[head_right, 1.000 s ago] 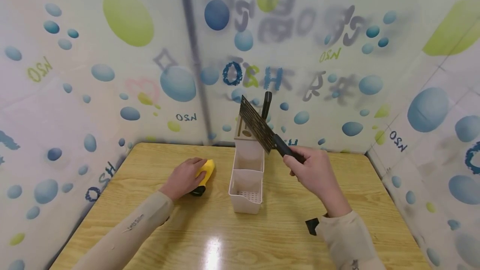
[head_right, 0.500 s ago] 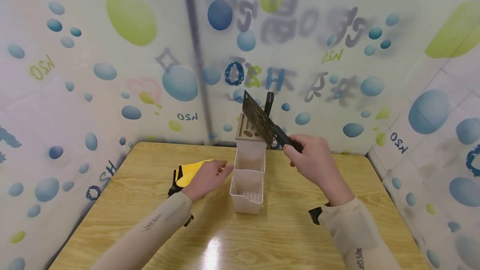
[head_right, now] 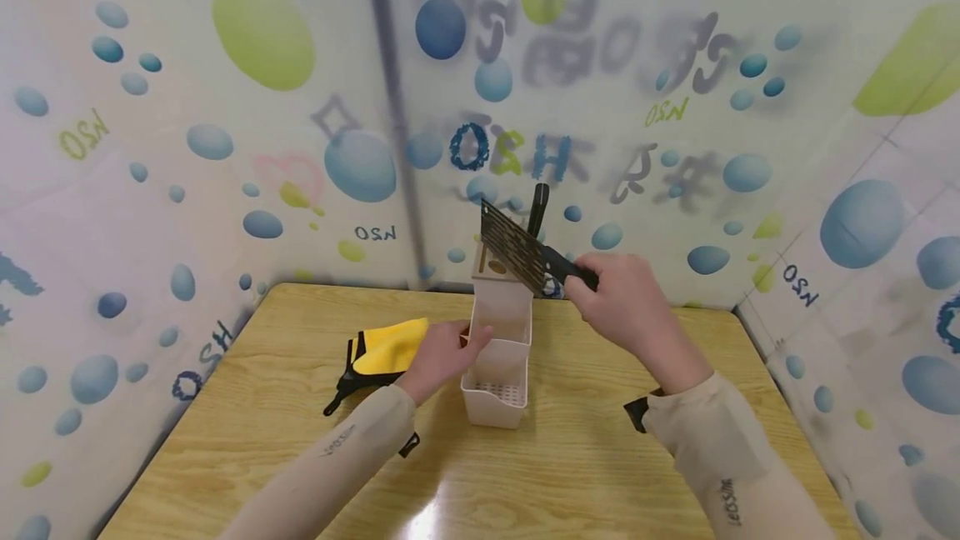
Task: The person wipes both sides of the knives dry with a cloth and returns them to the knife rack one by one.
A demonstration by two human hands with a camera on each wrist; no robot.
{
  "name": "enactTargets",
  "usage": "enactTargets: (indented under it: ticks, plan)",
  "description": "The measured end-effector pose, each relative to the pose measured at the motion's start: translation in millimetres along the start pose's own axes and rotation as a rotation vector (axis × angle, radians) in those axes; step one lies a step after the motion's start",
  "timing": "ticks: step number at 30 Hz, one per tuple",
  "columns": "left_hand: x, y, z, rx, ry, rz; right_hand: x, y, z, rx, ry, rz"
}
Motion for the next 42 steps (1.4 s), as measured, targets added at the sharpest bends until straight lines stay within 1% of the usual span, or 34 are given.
enactTargets:
  ticks: [4,9,13,18,20,25,30,34,36,42]
  plan:
    - [-0.1,-2.3,-1.6,0.019,0.019,-0.008,-5.0,4,5,0.028,-0.009,0.016]
    - [0.2,-4.9,-1.8,0.032,0.036,-0.028,-12.1,9,9,0.057,-0.002,0.016]
    - [0.9,-9.2,-1.4,0.047,0.059,-0.059,-20.0,12,13,0.083,-0.001,0.023]
    - [2.8,-12.0,-0.5,0.074,0.06,-0.103,-31.6,15,19,0.114,0.011,0.046]
    - [3.4,-12.7,-0.2,0.09,0.06,-0.111,-35.5,16,21,0.112,0.008,0.06]
    - [3.8,-14.8,-0.8,0.104,0.06,-0.114,-43.8,20,24,0.135,-0.012,0.083]
    - [3.6,-14.3,-1.0,0.117,0.055,-0.117,-55.6,24,27,0.168,0.006,0.095]
    - [4.3,-13.3,-1.3,0.127,0.054,-0.12,-63.6,26,30,0.18,0.001,0.104]
    - [5.1,-12.9,-1.9,0.12,0.053,-0.118,-66.8,26,31,0.177,-0.012,0.11]
    - [5.1,-13.2,-2.5,0.079,0.026,-0.12,-75.6,29,35,0.177,-0.058,0.128]
Point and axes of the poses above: each hand's wrist, its own x-axis away from the middle knuckle, its own y-axis out of the back of the hand, z = x × y, the point moved 1 cm from there along -x, towards the middle knuckle, and after that the axes turned 5 degrees about -x, right-handed, at the moved point
